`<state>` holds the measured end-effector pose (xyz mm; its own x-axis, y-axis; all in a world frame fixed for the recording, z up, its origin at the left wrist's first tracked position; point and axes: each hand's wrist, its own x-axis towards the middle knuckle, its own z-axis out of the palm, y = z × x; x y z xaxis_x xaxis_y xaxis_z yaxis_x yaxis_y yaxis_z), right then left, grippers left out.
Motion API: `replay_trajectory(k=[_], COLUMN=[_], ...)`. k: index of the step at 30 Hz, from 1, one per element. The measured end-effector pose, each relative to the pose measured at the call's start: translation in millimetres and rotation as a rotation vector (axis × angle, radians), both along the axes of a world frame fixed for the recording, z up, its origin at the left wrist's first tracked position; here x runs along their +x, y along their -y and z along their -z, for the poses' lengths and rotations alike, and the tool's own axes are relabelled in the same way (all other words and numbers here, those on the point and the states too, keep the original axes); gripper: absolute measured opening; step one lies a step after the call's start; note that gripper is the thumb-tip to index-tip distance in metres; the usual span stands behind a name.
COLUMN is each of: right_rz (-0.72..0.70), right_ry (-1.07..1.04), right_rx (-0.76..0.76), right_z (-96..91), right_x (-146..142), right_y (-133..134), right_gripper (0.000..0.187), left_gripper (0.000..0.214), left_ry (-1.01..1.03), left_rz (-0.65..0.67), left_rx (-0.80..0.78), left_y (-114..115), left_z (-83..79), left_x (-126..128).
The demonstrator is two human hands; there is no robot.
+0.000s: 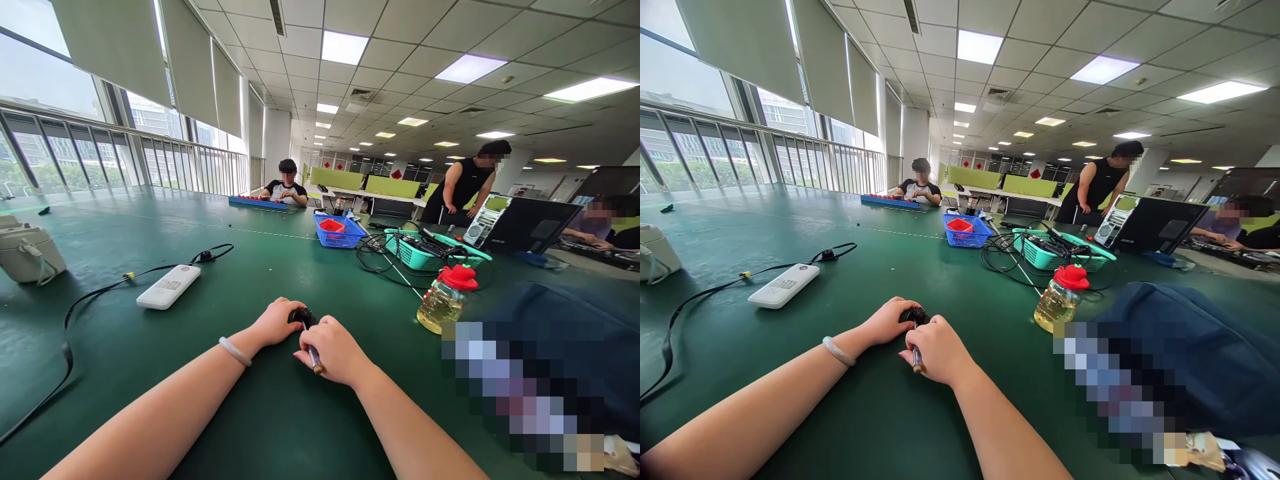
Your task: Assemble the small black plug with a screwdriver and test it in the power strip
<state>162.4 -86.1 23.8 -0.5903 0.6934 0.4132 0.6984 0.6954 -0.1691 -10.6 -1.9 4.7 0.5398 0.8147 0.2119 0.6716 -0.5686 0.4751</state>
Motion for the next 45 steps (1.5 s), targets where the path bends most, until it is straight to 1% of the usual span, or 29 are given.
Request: replay_trajectory(k=[3,6,8,10,12,14,16,19,22,26,31,38,45], right_rz=[0.027,0.090,0.149,0.203,0.203,0.187,0.165,0.134,0.133,0.168,0.231,0.323,0.443], right_ry=[-0.132,-0.384,-0.592,-0.768,-0.854,-0.870,-0.839,-0.731,-0.623,-0.600,-0.669,-0.730,-0.910], right_rx=[-0.042,-0.166,-0.264,-0.327,-0.368,-0.384,-0.353,-0.234,-0.119,-0.055,-0.078,-0.128,-0.202], right_z=[-2.3,-2.6,0.2,4.8,9.3,11.8,11.4,6.8,2.2,-0.4,-0.3,7.1,10.6], right_x=[3,11,17,21,23,23,21,18,15,15,17,22,32], right_y=[-1,-5,-10,-16,-20,-22,-20,-15,-11,-10,-11,-18,-24], right_gripper=[0.020,0.030,0.037,0.042,0.044,0.044,0.042,0.040,0.039,0.039,0.041,0.044,0.048], left_gripper=[0.037,0.036,0.037,0.037,0.036,0.036,0.037,0.039,0.043,0.046,0.046,0.046,0.048], left_ry=[-0.004,-0.010,-0.012,-0.013,-0.012,-0.011,-0.008,-0.006,-0.012,-0.016,-0.020,-0.011,-0.025], left_rz=[0.006,0.014,0.015,0.016,0.020,0.024,0.027,0.024,0.009,0.002,-0.001,0.011,0.017], left_rx=[-0.006,-0.014,-0.025,-0.041,-0.049,-0.048,-0.041,-0.034,-0.034,-0.019,-0.013,-0.004,-0.016], left_y=[0,1,2,3,3,2,1,0,-2,-2,-2,-1,-1], left_z=[-0.3,-2.6,-5.0,-7.1,-8.1,-7.7,-6.4,-3.8,-1.6,0.1,0.0,0.9,-0.2], left_x=[0,0,0,0,0,0,-1,-1,-1,-1,-1,-2,-2])
